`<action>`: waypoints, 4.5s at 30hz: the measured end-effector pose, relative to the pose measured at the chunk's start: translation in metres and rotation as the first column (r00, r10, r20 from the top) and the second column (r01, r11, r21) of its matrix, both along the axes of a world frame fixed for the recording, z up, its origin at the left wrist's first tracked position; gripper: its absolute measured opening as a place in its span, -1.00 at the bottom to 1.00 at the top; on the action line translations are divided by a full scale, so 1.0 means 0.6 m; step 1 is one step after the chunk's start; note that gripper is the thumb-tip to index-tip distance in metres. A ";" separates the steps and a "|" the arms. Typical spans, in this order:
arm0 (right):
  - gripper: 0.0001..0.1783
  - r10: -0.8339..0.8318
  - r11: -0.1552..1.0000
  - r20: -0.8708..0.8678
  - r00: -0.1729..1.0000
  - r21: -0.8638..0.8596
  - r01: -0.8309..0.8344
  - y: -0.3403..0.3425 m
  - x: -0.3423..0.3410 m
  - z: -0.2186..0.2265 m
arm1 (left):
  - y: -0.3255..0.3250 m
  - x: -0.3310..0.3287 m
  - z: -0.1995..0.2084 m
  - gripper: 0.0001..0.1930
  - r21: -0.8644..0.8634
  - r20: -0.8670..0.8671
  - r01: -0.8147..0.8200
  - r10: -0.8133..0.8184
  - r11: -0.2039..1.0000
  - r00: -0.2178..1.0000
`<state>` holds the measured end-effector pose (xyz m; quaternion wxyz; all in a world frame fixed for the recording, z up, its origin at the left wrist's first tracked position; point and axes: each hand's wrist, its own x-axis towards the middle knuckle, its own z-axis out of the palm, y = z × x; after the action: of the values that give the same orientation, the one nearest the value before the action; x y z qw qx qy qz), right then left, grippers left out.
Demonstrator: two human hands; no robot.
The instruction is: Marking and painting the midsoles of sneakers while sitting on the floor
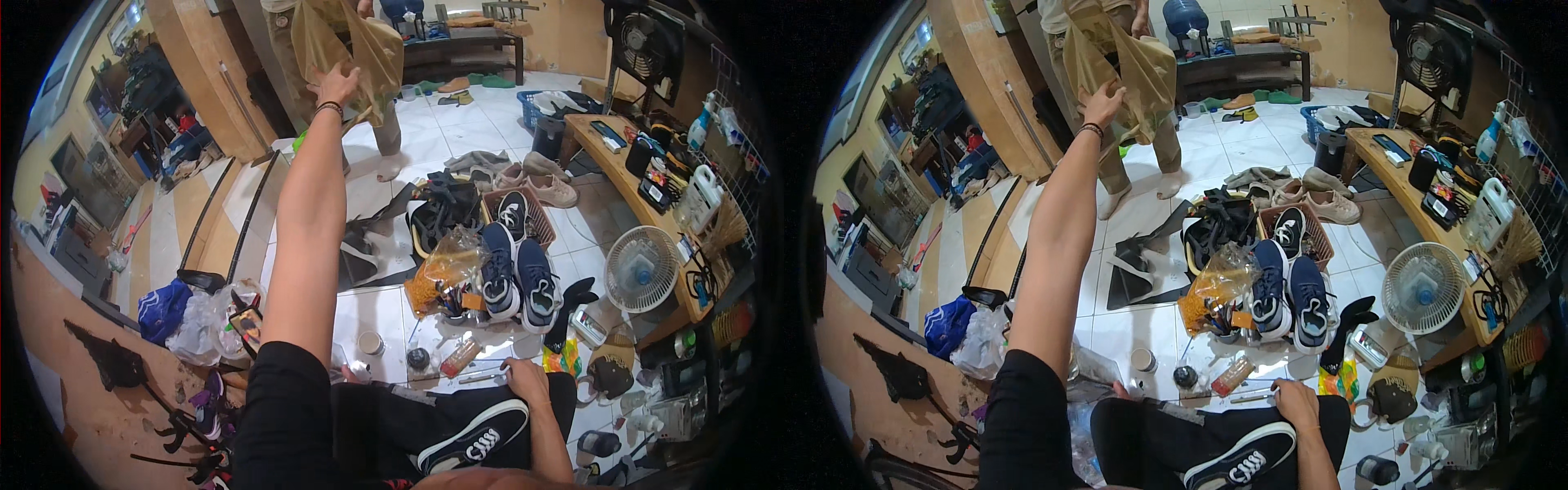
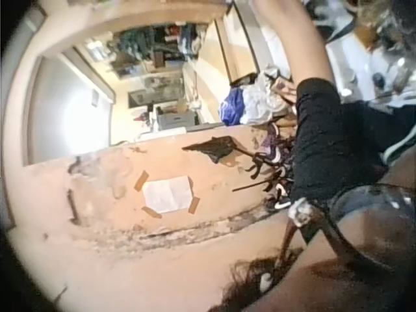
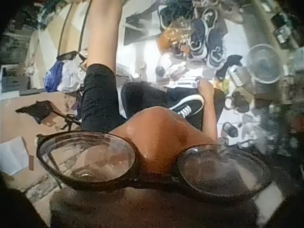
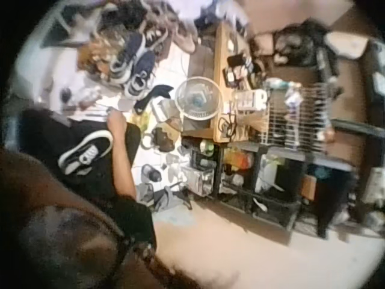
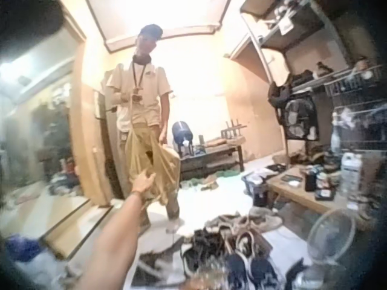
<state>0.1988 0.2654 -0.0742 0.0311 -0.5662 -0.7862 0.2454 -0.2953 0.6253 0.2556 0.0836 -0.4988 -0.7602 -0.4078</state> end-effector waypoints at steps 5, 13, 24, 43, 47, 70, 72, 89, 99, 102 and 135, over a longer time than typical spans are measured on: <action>-0.76 -0.036 0.996 -0.033 0.999 -0.082 0.034 0.021 -0.010 0.000 | 0.048 0.009 -0.035 -0.26 0.338 -0.140 0.175 -0.134 0.925 0.981; -0.76 -0.040 0.995 -0.014 0.999 -0.097 0.038 0.030 -0.022 0.006 | -0.005 -0.117 -0.038 -0.49 0.462 0.004 -0.067 0.073 0.884 0.997; -0.76 -0.078 0.990 0.052 0.996 -0.112 0.083 0.025 -0.016 -0.019 | 0.011 -0.211 -0.008 -0.40 0.148 0.442 -0.223 0.138 0.964 0.887; -0.71 0.540 0.758 -0.599 0.591 0.651 -0.034 0.234 -0.275 0.423 | -0.311 -0.106 0.109 -0.68 0.782 0.337 -0.250 -0.050 0.571 0.940; -0.30 0.674 0.635 -0.475 0.565 0.764 -0.115 0.273 -0.410 0.588 | -0.405 -0.111 0.155 -0.65 0.821 0.251 -0.180 -0.059 0.541 0.966; -0.79 0.699 0.683 -0.706 -0.115 0.612 0.399 0.024 -0.045 0.499 | -0.891 0.288 0.060 -0.63 0.475 0.175 0.541 -0.677 0.694 0.715; -0.82 0.619 0.750 -0.776 -0.121 0.537 0.387 -0.020 0.024 0.415 | -0.916 0.338 -0.017 -0.52 0.505 0.306 0.557 -0.740 0.659 0.598; -0.75 0.117 0.841 -0.460 0.880 0.517 0.159 -0.320 0.195 0.360 | -1.019 0.475 -0.251 -0.76 0.119 0.642 0.398 -0.376 0.910 0.668; -0.65 0.170 0.984 -0.221 0.960 -0.019 -0.179 -0.394 0.202 0.469 | -1.139 0.456 -0.280 -0.77 0.213 0.711 0.207 -0.297 0.955 0.637; -0.64 0.385 0.920 -0.029 0.922 -0.069 -0.386 -0.407 0.161 0.440 | -1.191 0.450 -0.314 -0.75 0.128 0.706 0.125 -0.179 0.984 0.685; -0.42 0.416 0.826 0.130 0.900 0.361 -0.434 -0.411 -0.050 0.334 | -0.988 0.403 -0.210 -0.78 0.155 0.697 0.425 -0.403 0.892 0.593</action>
<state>0.1689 0.0190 0.1263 0.0672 -0.3654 -0.9253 0.0758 -0.0535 0.0325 0.1296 -0.3212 -0.4647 -0.6006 -0.5658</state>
